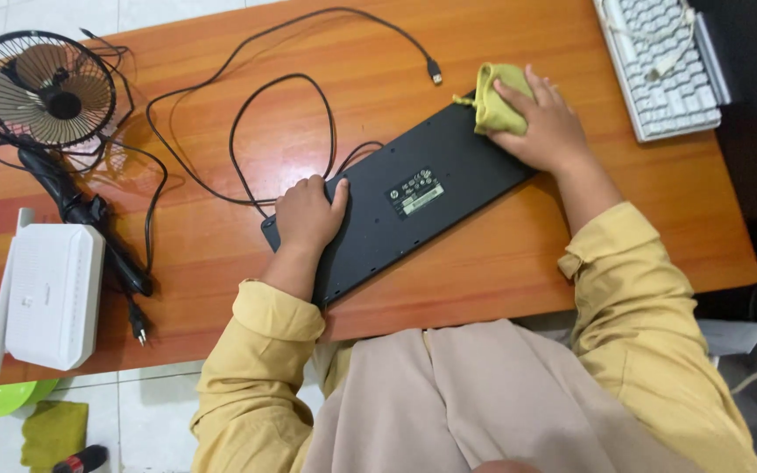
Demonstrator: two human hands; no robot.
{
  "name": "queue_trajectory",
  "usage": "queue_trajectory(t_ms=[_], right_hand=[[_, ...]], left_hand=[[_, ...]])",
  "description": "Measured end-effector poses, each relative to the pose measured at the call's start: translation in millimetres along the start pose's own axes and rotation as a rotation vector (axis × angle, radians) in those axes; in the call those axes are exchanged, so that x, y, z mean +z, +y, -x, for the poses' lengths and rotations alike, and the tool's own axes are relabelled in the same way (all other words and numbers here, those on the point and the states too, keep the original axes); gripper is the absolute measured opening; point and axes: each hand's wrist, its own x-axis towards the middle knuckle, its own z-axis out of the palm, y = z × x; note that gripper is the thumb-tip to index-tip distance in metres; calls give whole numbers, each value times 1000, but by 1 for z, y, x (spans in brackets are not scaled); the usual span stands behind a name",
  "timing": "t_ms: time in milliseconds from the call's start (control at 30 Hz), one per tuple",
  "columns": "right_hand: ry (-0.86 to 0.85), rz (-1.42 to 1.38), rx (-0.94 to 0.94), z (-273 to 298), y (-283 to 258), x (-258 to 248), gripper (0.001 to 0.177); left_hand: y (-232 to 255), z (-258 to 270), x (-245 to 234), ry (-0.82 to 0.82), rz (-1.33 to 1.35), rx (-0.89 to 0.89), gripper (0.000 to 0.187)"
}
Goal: Cleaning a computer keyboard using a yellow cloth by wiping both the keys and the back of the device.
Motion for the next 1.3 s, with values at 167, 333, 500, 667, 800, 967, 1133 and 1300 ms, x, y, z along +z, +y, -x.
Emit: queue_trajectory(t_ms=[167, 333, 500, 667, 800, 967, 1133, 1300], right_hand=[[-23, 82, -52, -5, -14, 8, 66], [-10, 198, -324, 5, -55, 23, 58], [-26, 190, -689, 37, -134, 40, 66], [-37, 50, -697, 94, -159, 49, 71], [-22, 95, -583, 97, -139, 41, 73], [84, 141, -298, 60, -62, 26, 73], [79, 64, -43, 33, -4, 9, 67], [93, 86, -82, 32, 2, 20, 59]], left_hand=[[5, -2, -4, -10, -5, -21, 55], [5, -1, -1, -14, -12, -41, 56], [0, -2, 9, 32, -37, -11, 55], [-6, -1, 11, 43, -28, 11, 54], [-2, -1, 0, -24, -21, -8, 59], [-4, 2, 0, -28, 11, 3, 58], [-6, 3, 4, 5, 33, 19, 57], [-1, 0, -1, -13, 7, -2, 58]])
